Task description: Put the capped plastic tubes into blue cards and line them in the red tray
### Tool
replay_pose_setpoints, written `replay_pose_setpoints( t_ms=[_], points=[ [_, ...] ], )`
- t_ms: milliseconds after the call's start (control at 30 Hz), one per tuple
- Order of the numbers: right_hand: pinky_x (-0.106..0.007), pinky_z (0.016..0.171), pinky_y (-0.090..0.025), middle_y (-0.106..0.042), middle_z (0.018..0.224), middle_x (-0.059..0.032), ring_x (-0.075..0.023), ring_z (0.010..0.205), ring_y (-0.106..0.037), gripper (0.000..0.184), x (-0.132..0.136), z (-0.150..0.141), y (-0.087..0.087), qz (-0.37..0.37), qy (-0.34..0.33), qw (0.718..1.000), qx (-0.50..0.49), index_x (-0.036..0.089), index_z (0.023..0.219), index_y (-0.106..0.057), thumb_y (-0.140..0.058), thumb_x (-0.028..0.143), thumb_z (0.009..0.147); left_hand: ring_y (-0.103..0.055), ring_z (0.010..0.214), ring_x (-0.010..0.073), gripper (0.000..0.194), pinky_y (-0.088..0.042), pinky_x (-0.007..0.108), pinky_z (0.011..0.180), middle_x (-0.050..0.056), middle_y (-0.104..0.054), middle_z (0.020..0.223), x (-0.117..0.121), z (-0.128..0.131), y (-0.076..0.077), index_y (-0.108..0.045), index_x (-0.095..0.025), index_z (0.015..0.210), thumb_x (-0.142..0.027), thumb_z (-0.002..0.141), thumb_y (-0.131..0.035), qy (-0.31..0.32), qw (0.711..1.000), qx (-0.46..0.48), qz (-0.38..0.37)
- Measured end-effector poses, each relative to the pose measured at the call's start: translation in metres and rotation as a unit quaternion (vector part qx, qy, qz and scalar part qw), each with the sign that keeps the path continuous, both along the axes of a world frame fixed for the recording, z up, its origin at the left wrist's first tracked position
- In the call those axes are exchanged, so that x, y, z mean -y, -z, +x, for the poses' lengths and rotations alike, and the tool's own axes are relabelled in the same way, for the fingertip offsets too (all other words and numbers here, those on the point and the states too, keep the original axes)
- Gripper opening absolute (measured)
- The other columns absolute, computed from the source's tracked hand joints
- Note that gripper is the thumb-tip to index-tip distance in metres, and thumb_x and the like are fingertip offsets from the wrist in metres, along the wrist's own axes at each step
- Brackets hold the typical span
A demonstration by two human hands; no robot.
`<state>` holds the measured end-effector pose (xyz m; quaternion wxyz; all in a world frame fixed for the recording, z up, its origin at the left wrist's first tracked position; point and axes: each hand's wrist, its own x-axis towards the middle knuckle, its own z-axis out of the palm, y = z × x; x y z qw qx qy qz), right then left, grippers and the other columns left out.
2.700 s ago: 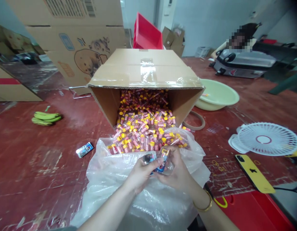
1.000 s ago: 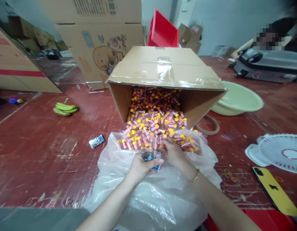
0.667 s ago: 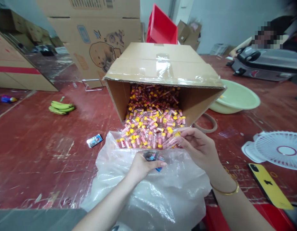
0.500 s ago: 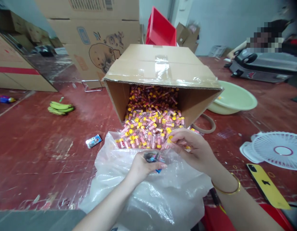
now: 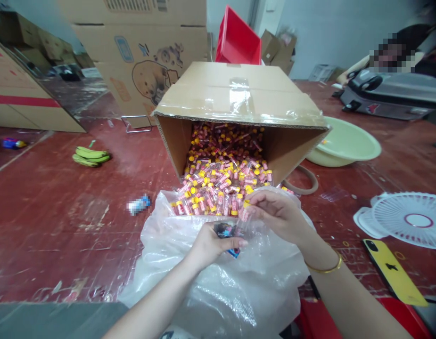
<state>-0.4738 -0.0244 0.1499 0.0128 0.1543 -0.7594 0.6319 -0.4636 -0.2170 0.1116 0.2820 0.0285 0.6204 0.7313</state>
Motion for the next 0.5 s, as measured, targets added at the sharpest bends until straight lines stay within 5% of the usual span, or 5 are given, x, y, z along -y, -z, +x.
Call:
replay_pose_setpoints(
  t_ms=[133, 267, 400, 500],
  points=[
    [-0.027, 0.067, -0.051, -0.064, 0.08, -0.0015, -0.0134, 0.073, -0.059, 0.022, 0.001, -0.003, 0.016, -0.058, 0.056, 0.994, 0.071, 0.02, 0.083, -0.062, -0.068, 0.041, 0.08, -0.066, 0.069, 0.0187, 0.04, -0.053, 0.029, 0.061, 0.008, -0.072, 0.081, -0.001, 0.001, -0.011, -0.07, -0.014, 0.09, -0.045, 0.066, -0.08, 0.008, 0.99, 0.13, 0.061],
    [-0.03, 0.073, -0.053, -0.062, 0.092, -0.0032, -0.0156, 0.083, -0.06, 0.029, 0.012, 0.013, 0.03, -0.075, 0.005, 0.99, 0.116, 0.022, 0.094, -0.057, -0.066, 0.046, 0.081, -0.069, 0.075, 0.0204, 0.042, -0.057, 0.029, 0.063, 0.012, -0.073, 0.091, -0.008, -0.003, -0.014, -0.07, -0.012, 0.096, -0.04, 0.066, -0.082, -0.035, 0.966, 0.215, 0.137],
    [-0.039, 0.089, -0.051, -0.049, 0.123, -0.0084, -0.0245, 0.111, -0.054, 0.083, 0.03, 0.037, 0.041, 0.012, 0.025, 0.998, 0.058, 0.028, 0.123, -0.038, -0.087, 0.037, 0.057, -0.069, 0.073, 0.0191, 0.043, -0.056, 0.026, 0.06, 0.013, -0.073, 0.091, -0.02, -0.007, -0.015, -0.07, -0.01, 0.096, -0.039, 0.067, -0.082, -0.085, 0.95, 0.25, 0.164],
    [-0.039, 0.087, -0.052, -0.042, 0.131, -0.0108, -0.0261, 0.111, -0.054, 0.083, 0.038, 0.044, 0.047, 0.045, 0.095, 0.994, 0.023, 0.029, 0.125, -0.034, -0.084, 0.03, 0.059, -0.068, 0.069, 0.019, 0.05, -0.055, 0.026, 0.056, 0.013, -0.073, 0.087, -0.022, -0.006, -0.016, -0.07, -0.009, 0.094, -0.047, 0.064, -0.082, -0.077, 0.958, 0.236, 0.145]
  ],
)
